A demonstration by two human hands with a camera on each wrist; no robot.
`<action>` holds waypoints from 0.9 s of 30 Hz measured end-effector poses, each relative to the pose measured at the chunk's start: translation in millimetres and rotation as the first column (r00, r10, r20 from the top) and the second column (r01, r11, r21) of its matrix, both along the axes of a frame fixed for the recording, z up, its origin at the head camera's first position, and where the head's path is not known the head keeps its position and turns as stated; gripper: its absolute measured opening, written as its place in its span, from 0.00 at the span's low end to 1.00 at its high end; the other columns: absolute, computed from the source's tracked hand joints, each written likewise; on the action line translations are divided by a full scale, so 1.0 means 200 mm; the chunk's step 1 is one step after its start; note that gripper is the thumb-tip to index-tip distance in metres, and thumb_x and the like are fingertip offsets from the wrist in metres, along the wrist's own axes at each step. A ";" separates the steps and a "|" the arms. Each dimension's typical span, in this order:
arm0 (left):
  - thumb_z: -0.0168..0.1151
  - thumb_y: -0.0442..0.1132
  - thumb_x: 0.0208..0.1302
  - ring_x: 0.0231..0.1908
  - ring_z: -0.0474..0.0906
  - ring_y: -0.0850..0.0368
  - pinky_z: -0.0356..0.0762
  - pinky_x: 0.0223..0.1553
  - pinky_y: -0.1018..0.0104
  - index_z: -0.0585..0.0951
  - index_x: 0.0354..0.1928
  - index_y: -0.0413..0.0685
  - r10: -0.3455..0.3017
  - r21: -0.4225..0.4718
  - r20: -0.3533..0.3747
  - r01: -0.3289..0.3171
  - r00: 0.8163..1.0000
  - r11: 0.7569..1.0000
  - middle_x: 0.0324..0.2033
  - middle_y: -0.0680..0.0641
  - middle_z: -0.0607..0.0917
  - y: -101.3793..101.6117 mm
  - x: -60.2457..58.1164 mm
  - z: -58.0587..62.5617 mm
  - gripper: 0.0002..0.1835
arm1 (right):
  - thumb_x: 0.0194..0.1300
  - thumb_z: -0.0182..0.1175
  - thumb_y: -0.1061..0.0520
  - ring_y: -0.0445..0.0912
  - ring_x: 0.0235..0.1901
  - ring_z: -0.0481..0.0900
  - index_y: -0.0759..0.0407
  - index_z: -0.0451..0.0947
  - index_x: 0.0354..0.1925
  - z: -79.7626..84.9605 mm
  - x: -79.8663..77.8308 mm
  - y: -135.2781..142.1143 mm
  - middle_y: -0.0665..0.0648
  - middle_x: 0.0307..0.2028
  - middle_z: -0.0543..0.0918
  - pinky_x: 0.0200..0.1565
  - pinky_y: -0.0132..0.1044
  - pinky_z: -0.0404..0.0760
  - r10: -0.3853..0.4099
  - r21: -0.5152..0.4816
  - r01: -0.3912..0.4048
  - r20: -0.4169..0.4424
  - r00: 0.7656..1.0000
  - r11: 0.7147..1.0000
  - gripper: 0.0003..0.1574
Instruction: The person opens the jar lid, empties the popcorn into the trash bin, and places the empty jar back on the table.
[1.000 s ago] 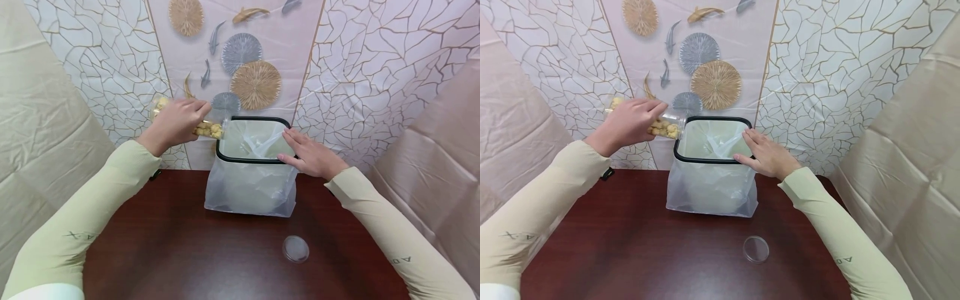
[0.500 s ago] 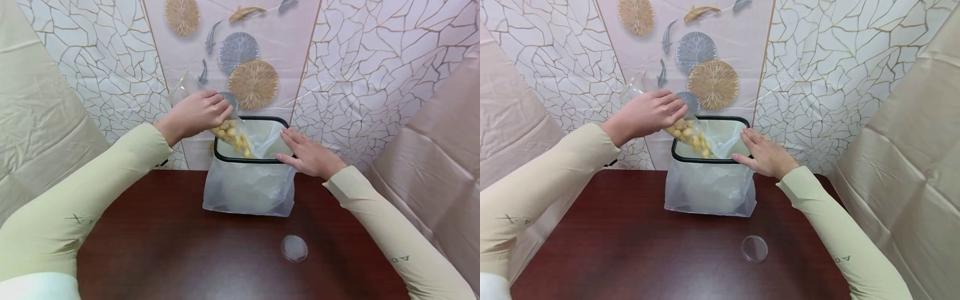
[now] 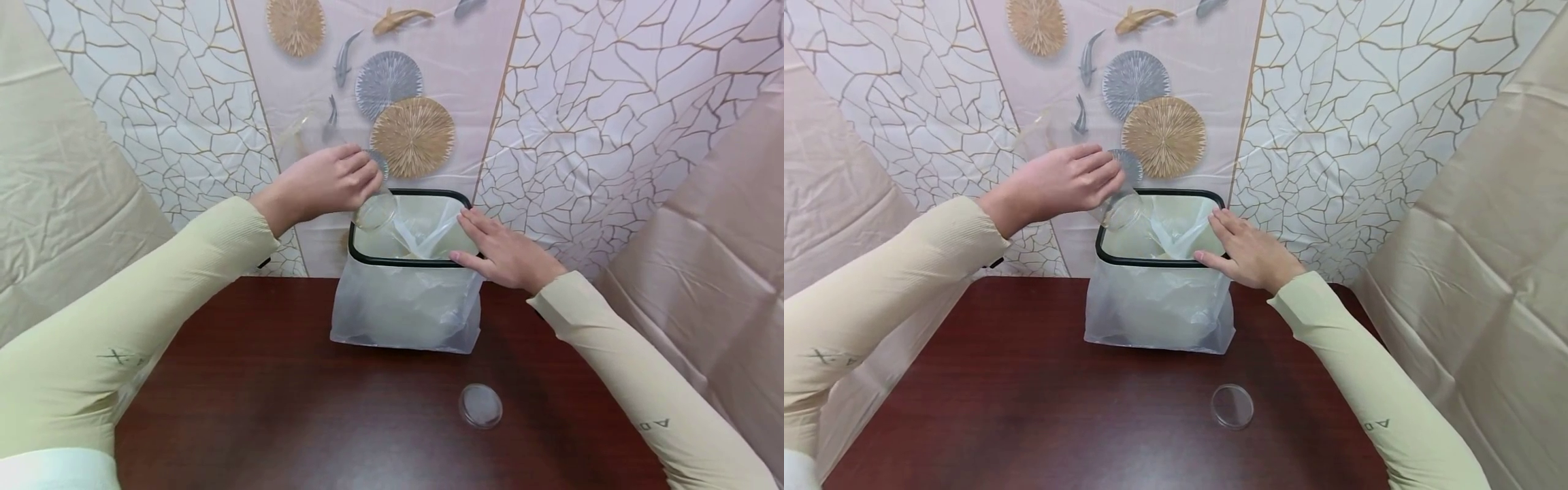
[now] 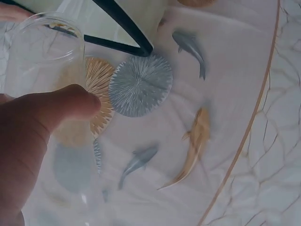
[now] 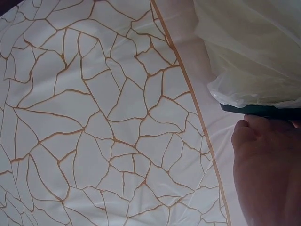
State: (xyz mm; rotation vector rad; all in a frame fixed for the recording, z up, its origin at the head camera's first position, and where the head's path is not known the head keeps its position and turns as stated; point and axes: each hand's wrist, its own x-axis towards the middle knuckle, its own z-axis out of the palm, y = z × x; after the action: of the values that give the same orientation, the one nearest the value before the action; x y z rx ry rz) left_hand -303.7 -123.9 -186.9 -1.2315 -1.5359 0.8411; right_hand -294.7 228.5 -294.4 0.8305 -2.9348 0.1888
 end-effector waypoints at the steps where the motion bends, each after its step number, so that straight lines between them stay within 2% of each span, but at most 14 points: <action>1: 0.50 0.25 0.74 0.42 0.86 0.47 0.83 0.53 0.58 0.83 0.45 0.35 0.016 0.034 0.043 -0.018 0.999 0.999 0.38 0.41 0.88 -0.01 0.01 -0.01 0.11 | 0.79 0.45 0.28 0.60 0.85 0.45 0.61 0.45 0.85 0.00 0.00 0.00 0.65 0.85 0.46 0.82 0.60 0.53 -0.001 0.002 0.001 -0.001 1.000 1.000 0.55; 3: 0.52 0.23 0.71 0.45 0.86 0.44 0.84 0.57 0.55 0.82 0.48 0.33 0.038 0.114 0.167 -0.057 0.985 0.992 0.41 0.39 0.88 -0.03 0.02 -0.02 0.11 | 0.79 0.44 0.28 0.61 0.85 0.45 0.61 0.45 0.85 0.00 0.00 0.00 0.65 0.85 0.47 0.82 0.61 0.53 0.000 0.004 0.000 -0.004 1.000 1.000 0.56; 4: 0.55 0.22 0.68 0.47 0.86 0.42 0.83 0.59 0.53 0.81 0.49 0.33 0.045 0.151 0.240 -0.084 0.970 0.985 0.43 0.39 0.88 -0.04 0.02 -0.04 0.11 | 0.79 0.44 0.28 0.61 0.85 0.45 0.61 0.45 0.85 0.00 0.00 0.00 0.65 0.85 0.47 0.82 0.61 0.53 0.000 0.003 0.000 -0.003 1.000 1.000 0.56; 7: 0.63 0.23 0.58 0.52 0.86 0.39 0.82 0.63 0.49 0.79 0.54 0.32 0.024 0.269 0.426 -0.152 0.905 0.951 0.48 0.36 0.88 -0.07 0.04 -0.08 0.20 | 0.79 0.43 0.26 0.61 0.85 0.45 0.60 0.44 0.85 0.00 0.00 0.00 0.64 0.85 0.46 0.81 0.62 0.54 -0.006 0.002 0.006 0.002 1.000 1.000 0.57; 10: 0.75 0.29 0.49 0.58 0.85 0.37 0.79 0.67 0.46 0.78 0.60 0.33 -0.035 0.395 0.542 -0.218 0.839 0.893 0.56 0.35 0.87 -0.10 0.06 -0.13 0.32 | 0.79 0.42 0.26 0.62 0.85 0.45 0.59 0.44 0.85 0.01 0.01 0.00 0.64 0.86 0.46 0.81 0.63 0.54 -0.010 0.000 0.010 0.008 1.000 1.000 0.57; 12: 0.81 0.34 0.47 0.60 0.84 0.37 0.79 0.67 0.46 0.78 0.63 0.34 -0.097 0.493 0.587 -0.260 0.804 0.830 0.59 0.35 0.87 -0.12 0.06 -0.18 0.38 | 0.79 0.42 0.26 0.63 0.85 0.45 0.59 0.44 0.85 0.00 0.01 0.00 0.64 0.86 0.46 0.81 0.63 0.54 -0.013 0.002 0.013 0.011 1.000 1.000 0.57; 14: 0.83 0.38 0.46 0.62 0.83 0.38 0.79 0.67 0.46 0.78 0.65 0.35 -0.174 0.587 0.623 -0.310 0.762 0.748 0.60 0.36 0.86 -0.15 0.07 -0.23 0.41 | 0.79 0.42 0.26 0.63 0.85 0.45 0.60 0.44 0.85 0.00 0.01 0.00 0.64 0.85 0.46 0.81 0.63 0.54 -0.013 0.000 0.013 0.012 1.000 1.000 0.57; 16: 0.85 0.39 0.46 0.63 0.83 0.39 0.79 0.67 0.46 0.78 0.67 0.35 -0.278 0.677 0.636 -0.348 0.720 0.648 0.60 0.36 0.86 -0.17 0.08 -0.29 0.44 | 0.79 0.42 0.26 0.62 0.85 0.45 0.59 0.44 0.85 0.01 0.01 0.00 0.64 0.86 0.46 0.81 0.63 0.54 -0.013 -0.004 0.013 0.010 1.000 1.000 0.56; 20: 0.87 0.39 0.44 0.59 0.85 0.43 0.80 0.63 0.52 0.80 0.65 0.37 -0.497 0.814 0.577 -0.404 0.648 0.418 0.56 0.37 0.88 -0.21 0.09 -0.43 0.42 | 0.78 0.42 0.25 0.62 0.85 0.44 0.59 0.44 0.85 0.01 0.01 0.00 0.63 0.86 0.46 0.81 0.63 0.54 -0.011 -0.014 0.012 0.016 1.000 1.000 0.57; 21: 0.87 0.40 0.44 0.57 0.85 0.45 0.80 0.61 0.55 0.81 0.64 0.38 -0.544 0.834 0.552 -0.423 0.632 0.354 0.55 0.38 0.89 -0.22 0.10 -0.47 0.42 | 0.78 0.43 0.25 0.62 0.85 0.44 0.59 0.44 0.85 0.01 0.01 0.00 0.63 0.86 0.45 0.81 0.63 0.54 -0.010 -0.017 0.011 0.016 1.000 1.000 0.57; 24: 0.88 0.40 0.44 0.52 0.85 0.51 0.80 0.52 0.65 0.83 0.60 0.40 -0.665 0.849 0.479 -0.496 0.573 0.184 0.51 0.39 0.90 -0.23 0.12 -0.60 0.39 | 0.78 0.43 0.26 0.62 0.85 0.45 0.59 0.44 0.85 0.00 0.01 0.00 0.63 0.86 0.45 0.81 0.62 0.54 -0.006 -0.020 0.007 0.017 1.000 1.000 0.57; 26: 0.88 0.39 0.45 0.49 0.84 0.54 0.80 0.47 0.70 0.83 0.60 0.42 -0.722 0.831 0.433 -0.549 0.540 0.087 0.51 0.40 0.89 -0.24 0.13 -0.70 0.37 | 0.79 0.43 0.26 0.61 0.85 0.45 0.59 0.44 0.85 0.00 0.01 0.00 0.63 0.86 0.45 0.81 0.62 0.54 -0.006 -0.021 0.007 0.013 1.000 1.000 0.56; 27: 0.88 0.38 0.45 0.48 0.84 0.55 0.80 0.47 0.71 0.84 0.60 0.43 -0.742 0.818 0.413 -0.573 0.528 0.048 0.51 0.39 0.89 -0.25 0.14 -0.75 0.36 | 0.79 0.43 0.26 0.61 0.85 0.45 0.59 0.44 0.85 0.00 0.01 0.00 0.63 0.86 0.45 0.81 0.62 0.54 -0.007 -0.021 0.007 0.011 1.000 1.000 0.56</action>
State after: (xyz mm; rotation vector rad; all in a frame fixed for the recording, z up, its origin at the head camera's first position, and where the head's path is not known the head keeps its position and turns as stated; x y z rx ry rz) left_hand -276.2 -173.3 -336.5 -0.4163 -2.0080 -1.3700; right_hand -292.6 228.5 -294.2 0.8194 -2.9398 0.2239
